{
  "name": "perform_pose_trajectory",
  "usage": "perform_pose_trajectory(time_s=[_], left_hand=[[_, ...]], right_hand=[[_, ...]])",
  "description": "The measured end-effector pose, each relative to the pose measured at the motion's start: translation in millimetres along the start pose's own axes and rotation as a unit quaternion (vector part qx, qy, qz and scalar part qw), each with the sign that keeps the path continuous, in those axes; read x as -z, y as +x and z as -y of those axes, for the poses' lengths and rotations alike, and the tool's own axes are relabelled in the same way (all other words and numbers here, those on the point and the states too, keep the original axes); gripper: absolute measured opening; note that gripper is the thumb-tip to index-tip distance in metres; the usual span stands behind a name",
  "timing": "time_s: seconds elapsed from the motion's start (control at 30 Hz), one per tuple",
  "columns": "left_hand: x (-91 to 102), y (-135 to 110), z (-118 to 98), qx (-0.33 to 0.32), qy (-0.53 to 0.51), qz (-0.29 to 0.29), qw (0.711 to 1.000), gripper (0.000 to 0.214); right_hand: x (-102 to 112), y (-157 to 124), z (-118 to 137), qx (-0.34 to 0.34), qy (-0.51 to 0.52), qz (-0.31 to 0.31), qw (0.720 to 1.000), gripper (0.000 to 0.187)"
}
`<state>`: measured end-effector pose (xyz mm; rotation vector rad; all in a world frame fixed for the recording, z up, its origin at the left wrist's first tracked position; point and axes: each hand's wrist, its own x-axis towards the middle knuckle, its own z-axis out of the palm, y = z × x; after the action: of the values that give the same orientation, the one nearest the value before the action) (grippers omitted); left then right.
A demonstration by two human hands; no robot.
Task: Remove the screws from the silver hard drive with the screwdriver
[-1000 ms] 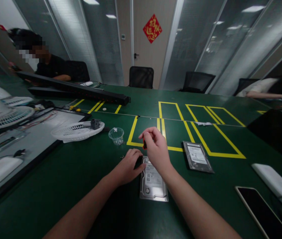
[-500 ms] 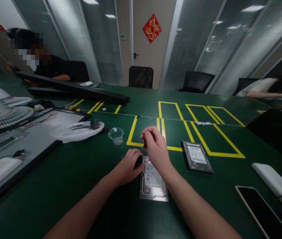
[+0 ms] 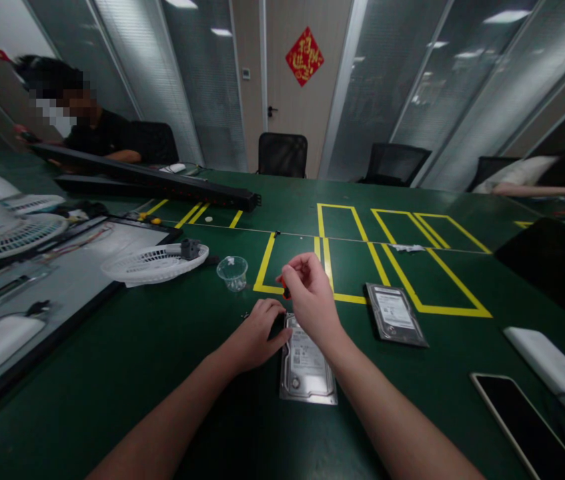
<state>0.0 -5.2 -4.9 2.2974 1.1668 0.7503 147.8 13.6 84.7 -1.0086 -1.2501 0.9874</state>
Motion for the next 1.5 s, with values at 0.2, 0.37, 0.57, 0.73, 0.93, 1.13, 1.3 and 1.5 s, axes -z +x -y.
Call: perform_pose_trajectory(time_s=[0.2, 0.37, 0.57, 0.73, 0.93, 1.13, 1.3, 1.5], left_hand=[[-0.6, 0.4, 1.3, 0.002, -0.006, 0.002, 1.000, 0.028], [-0.6, 0.6, 1.6, 0.003, -0.010, 0.001, 1.000, 0.027], [-1.2, 0.2, 2.9, 0.009, -0.008, 0.001, 1.000, 0.028], [-0.7, 0.4, 1.8, 0.009, -0.005, 0.003, 1.000, 0.027], [-0.1, 0.5, 0.6, 0.015, 0.000, 0.010, 1.000, 0.025], [-0.3, 0.6, 0.6, 0.012, -0.004, 0.006, 1.000, 0.028], [-1.6, 0.2, 2.0, 0.005, -0.007, -0.003, 1.000, 0.028], [-2.4, 0.3, 3.0, 0.005, 0.001, 0.005, 1.000, 0.028]], right_hand=[[1.8, -0.4, 3.9, 0.014, 0.006, 0.010, 1.000, 0.010], [2.8, 0.0, 4.1, 0.017, 0.004, 0.017, 1.000, 0.009], [3.9, 0.6, 2.1, 0.021, -0.012, 0.009, 1.000, 0.008], [2.8, -0.7, 4.8, 0.025, 0.001, 0.018, 1.000, 0.007], [3.7, -1.2, 7.1, 0.018, 0.010, 0.021, 1.000, 0.008], [3.1, -1.0, 4.2, 0.008, 0.001, 0.008, 1.000, 0.004], [1.8, -0.8, 5.4, 0.007, 0.008, 0.008, 1.000, 0.005], [2.8, -0.6, 5.8, 0.033, 0.007, 0.021, 0.999, 0.007]])
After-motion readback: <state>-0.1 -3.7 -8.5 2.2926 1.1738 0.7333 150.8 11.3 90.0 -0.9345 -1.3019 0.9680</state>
